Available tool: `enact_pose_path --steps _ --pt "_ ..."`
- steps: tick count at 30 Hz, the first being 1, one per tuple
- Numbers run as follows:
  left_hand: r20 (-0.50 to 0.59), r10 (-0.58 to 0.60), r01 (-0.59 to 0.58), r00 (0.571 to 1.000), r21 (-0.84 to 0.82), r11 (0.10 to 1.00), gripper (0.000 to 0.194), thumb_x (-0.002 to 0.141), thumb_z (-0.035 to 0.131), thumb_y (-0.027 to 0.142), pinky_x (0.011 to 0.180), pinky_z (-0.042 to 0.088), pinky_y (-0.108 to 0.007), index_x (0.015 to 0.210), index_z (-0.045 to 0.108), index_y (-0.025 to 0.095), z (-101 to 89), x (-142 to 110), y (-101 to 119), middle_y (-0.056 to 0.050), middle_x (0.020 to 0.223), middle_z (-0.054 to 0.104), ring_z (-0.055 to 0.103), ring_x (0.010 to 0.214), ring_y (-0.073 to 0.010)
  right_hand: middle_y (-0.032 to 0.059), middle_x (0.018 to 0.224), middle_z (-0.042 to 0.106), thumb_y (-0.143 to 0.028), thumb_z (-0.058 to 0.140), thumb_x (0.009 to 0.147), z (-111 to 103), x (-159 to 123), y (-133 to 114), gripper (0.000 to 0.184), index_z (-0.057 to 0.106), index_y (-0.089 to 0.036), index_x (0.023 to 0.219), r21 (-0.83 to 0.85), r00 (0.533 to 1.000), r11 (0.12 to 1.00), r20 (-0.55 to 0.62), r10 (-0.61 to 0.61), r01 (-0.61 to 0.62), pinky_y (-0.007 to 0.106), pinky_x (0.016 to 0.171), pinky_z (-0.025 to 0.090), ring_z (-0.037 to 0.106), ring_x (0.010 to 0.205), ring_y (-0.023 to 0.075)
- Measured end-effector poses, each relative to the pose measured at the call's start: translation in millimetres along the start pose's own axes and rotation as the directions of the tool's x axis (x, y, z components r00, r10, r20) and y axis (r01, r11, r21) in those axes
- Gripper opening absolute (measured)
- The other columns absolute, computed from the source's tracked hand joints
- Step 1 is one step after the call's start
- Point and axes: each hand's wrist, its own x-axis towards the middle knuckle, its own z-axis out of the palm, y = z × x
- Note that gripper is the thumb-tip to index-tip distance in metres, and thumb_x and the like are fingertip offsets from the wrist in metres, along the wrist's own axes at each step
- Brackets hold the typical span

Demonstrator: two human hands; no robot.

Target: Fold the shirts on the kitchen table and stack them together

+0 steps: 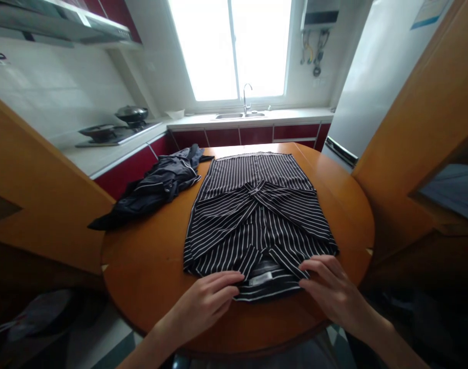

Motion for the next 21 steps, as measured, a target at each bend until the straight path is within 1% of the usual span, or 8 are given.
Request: enact_pose_path --steps 4,7,9,13,15,16,19,21 --pt "-0.045 -0.049 0.044 0.998 -0.098 0.994 0.024 0.093 0.047 0.002 0.102 0.054 -0.027 0.101 0.062 0.019 1.5 -13.5 -0.9 -0.009 0.127 0.07 0.065 0.12 -0.0177 0.0058 0.102 0.067 -0.007 0.05 0.097 2.0 -2.2 -13.7 0.021 0.066 -0.02 0.097 0.116 0.992 0.993 0.114 -0.046 0.033 0.042 0.097 0.044 0.059 0.102 0.0206" --pt "0.061 -0.035 0.045 0.998 -0.156 0.987 0.024 0.093 0.049 0.004 0.109 0.05 -0.032 0.103 0.064 0.02 -4.0 -21.5 0.1 -0.008 0.13 0.069 0.063 0.125 -0.0191 0.004 0.096 0.067 -0.013 0.055 0.097 2.5 -2.7 -17.7 0.014 0.065 -0.02 0.092 0.235 0.978 0.972 0.206 -0.034 -0.016 0.04 0.092 0.046 0.06 0.095 0.0192" --pt "0.103 -0.042 0.062 0.994 -0.202 0.977 0.028 0.093 0.054 0.01 0.111 0.048 -0.034 0.117 0.064 0.021 -11.5 -24.3 -0.3 -0.008 0.132 0.068 0.063 0.125 -0.0203 0.0048 0.096 0.068 -0.019 0.061 0.096 1.8 -2.0 -15.7 0.005 0.066 -0.02 0.097 0.34 0.974 0.939 0.224 -0.024 -0.055 0.037 0.087 0.049 0.061 0.093 0.0195" --pt "0.019 -0.176 0.176 0.984 -0.2 0.964 0.042 0.1 0.047 0.017 0.112 0.047 -0.036 0.14 0.055 0.025 -22.9 -15.5 -8.8 -0.007 0.139 0.064 0.057 0.132 -0.0215 0.0077 0.102 0.07 -0.018 0.053 0.099 7.3 6.0 -0.6 0.018 0.066 -0.021 0.109 0.422 0.993 0.9 0.021 0.113 -0.111 0.034 0.085 0.053 0.065 0.097 0.0202" --pt "0.047 -0.216 0.22 0.975 -0.136 0.966 0.045 0.104 0.045 0.023 0.119 0.038 -0.043 0.149 0.048 0.027 -21.1 -5.7 -15.7 -0.006 0.149 0.055 0.047 0.141 -0.0234 0.0096 0.118 0.069 -0.017 0.049 0.1 14.7 12.2 7.0 0.026 0.066 -0.023 0.118 0.328 0.978 0.929 -0.055 0.2 -0.171 0.039 0.097 0.051 0.062 0.114 0.0227" --pt "0.096 -0.214 0.224 0.972 -0.099 0.97 0.049 0.104 0.046 0.028 0.122 0.033 -0.046 0.153 0.042 0.028 -18.4 -1.3 -18.8 -0.006 0.154 0.048 0.041 0.145 -0.0246 0.0097 0.129 0.066 -0.019 0.049 0.1 18.6 14.8 9.3 0.03 0.065 -0.024 0.126 0.268 0.976 0.943 -0.04 0.213 -0.195 0.042 0.105 0.047 0.057 0.125 0.0242" --pt "0.267 -0.174 0.187 0.948 -0.024 0.982 0.066 0.103 0.049 0.043 0.125 0.021 -0.051 0.161 0.021 0.031 -8.4 4.6 -24.4 -0.004 0.164 0.031 0.025 0.152 -0.0274 0.0063 0.155 0.047 -0.029 0.051 0.101 26.9 16.4 8.8 0.048 0.048 -0.028 0.149 0.136 0.969 0.972 0.183 0.167 -0.193 0.049 0.12 0.031 0.036 0.147 0.0262" --pt "0.335 -0.156 0.17 0.929 -0.012 0.985 0.074 0.101 0.049 0.051 0.125 0.016 -0.053 0.162 0.012 0.031 -4.7 2.0 -25.0 -0.003 0.165 0.025 0.02 0.153 -0.0282 0.0045 0.163 0.035 -0.036 0.052 0.101 27.3 12.3 4.5 0.061 0.032 -0.029 0.158 0.097 0.93 0.977 0.338 0.146 -0.189 0.052 0.124 0.022 0.026 0.152 0.0264"
